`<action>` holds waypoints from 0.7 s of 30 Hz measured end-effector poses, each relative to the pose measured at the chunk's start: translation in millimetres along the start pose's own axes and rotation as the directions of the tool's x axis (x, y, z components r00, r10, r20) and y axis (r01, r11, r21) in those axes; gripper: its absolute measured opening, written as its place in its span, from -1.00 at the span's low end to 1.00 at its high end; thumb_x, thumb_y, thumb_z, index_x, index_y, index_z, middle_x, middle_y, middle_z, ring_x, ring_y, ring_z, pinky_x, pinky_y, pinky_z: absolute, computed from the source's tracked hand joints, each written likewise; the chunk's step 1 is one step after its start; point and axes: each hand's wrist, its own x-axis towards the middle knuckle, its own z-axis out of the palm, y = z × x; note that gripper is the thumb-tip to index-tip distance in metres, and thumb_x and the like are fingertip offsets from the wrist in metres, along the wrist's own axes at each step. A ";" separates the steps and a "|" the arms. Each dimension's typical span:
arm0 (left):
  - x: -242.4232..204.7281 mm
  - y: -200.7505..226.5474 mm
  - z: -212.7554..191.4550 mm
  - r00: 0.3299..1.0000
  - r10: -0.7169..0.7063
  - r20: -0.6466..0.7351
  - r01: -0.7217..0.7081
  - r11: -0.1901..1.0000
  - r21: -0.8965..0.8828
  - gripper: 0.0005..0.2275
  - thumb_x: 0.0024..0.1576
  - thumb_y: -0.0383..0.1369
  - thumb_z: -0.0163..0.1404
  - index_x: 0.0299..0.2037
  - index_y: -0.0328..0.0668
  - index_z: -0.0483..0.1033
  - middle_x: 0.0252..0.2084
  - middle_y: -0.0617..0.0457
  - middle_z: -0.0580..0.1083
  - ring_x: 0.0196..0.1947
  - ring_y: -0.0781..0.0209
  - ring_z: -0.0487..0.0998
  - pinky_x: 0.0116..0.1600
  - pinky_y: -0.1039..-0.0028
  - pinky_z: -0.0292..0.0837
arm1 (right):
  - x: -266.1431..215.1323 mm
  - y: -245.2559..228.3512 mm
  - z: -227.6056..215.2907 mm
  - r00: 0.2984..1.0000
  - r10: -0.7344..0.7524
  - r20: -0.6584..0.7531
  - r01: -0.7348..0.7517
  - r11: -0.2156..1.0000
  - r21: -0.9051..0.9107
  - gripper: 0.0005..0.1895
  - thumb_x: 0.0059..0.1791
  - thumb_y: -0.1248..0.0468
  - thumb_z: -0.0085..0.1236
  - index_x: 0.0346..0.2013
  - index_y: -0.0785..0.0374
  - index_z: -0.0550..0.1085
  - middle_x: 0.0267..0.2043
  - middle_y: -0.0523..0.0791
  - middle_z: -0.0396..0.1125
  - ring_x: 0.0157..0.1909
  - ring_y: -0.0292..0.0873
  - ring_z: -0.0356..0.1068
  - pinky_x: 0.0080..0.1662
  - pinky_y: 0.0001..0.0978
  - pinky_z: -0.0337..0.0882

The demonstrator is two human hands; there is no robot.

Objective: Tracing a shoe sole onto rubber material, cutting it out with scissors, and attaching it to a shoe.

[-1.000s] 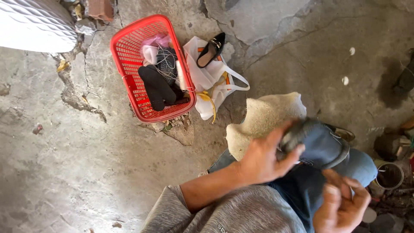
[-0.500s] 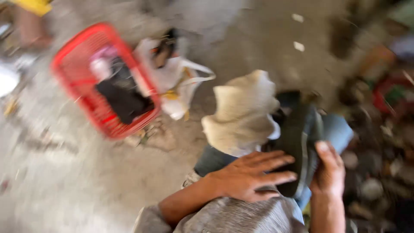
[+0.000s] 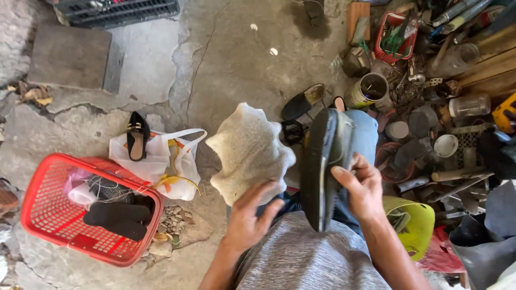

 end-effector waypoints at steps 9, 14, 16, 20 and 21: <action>-11.4 -41.8 -23.2 0.963 -0.051 -0.264 0.089 0.987 0.136 -0.77 0.33 -0.35 -0.07 0.08 -0.33 0.48 -0.05 -0.22 0.60 -0.15 0.10 0.74 -0.14 0.56 0.76 | 21.0 -10.1 -47.0 0.942 -0.041 -0.334 0.069 0.995 0.072 -0.85 -0.05 0.23 0.24 -0.43 0.06 0.41 -0.52 -0.27 0.30 -0.56 -0.42 0.16 -0.48 -0.63 0.13; -20.0 -52.4 -55.8 0.868 -0.212 -0.449 0.347 0.906 0.243 -0.79 0.32 -0.39 -0.07 -0.01 -0.36 0.56 -0.07 -0.09 0.61 -0.10 0.14 0.67 0.05 0.41 0.56 | 39.3 -1.3 -77.0 0.816 0.083 -0.572 -0.048 0.996 0.077 -0.83 -0.17 0.11 0.28 -0.33 -0.04 0.51 -0.26 -0.29 0.42 -0.26 -0.33 0.39 -0.16 -0.49 0.45; -37.4 -80.3 -64.1 0.753 -0.384 -0.535 0.510 0.854 0.104 -0.77 0.30 -0.32 -0.05 0.02 -0.29 0.56 -0.06 -0.02 0.62 -0.05 0.24 0.66 0.02 0.47 0.57 | 40.6 -15.1 -61.2 0.827 0.134 -0.547 -0.081 0.989 0.121 -0.75 -0.17 0.09 0.24 -0.22 -0.01 0.55 -0.17 -0.26 0.47 -0.16 -0.30 0.46 -0.03 -0.50 0.52; -82.0 -140.6 -82.0 0.393 -0.679 -0.620 0.719 0.647 -0.254 -0.79 0.25 -0.24 -0.05 -0.10 -0.12 0.60 -0.34 0.01 0.66 -0.35 0.28 0.74 -0.18 0.54 0.58 | 35.7 -54.1 2.3 0.940 0.153 -0.304 -0.106 0.981 0.165 -0.22 -0.20 -0.08 0.15 0.32 0.02 0.46 0.30 -0.24 0.45 0.38 -0.24 0.45 0.51 -0.41 0.40; -103.3 -163.4 -81.9 0.359 -0.684 -0.635 0.723 0.634 -0.274 -0.79 0.25 -0.24 -0.05 -0.10 -0.12 0.60 -0.34 0.01 0.66 -0.35 0.28 0.74 -0.18 0.54 0.58 | 36.1 -55.2 10.1 0.947 0.165 -0.276 -0.128 0.980 0.149 -0.22 -0.20 -0.08 0.15 0.32 0.02 0.46 0.30 -0.24 0.45 0.38 -0.24 0.45 0.51 -0.41 0.40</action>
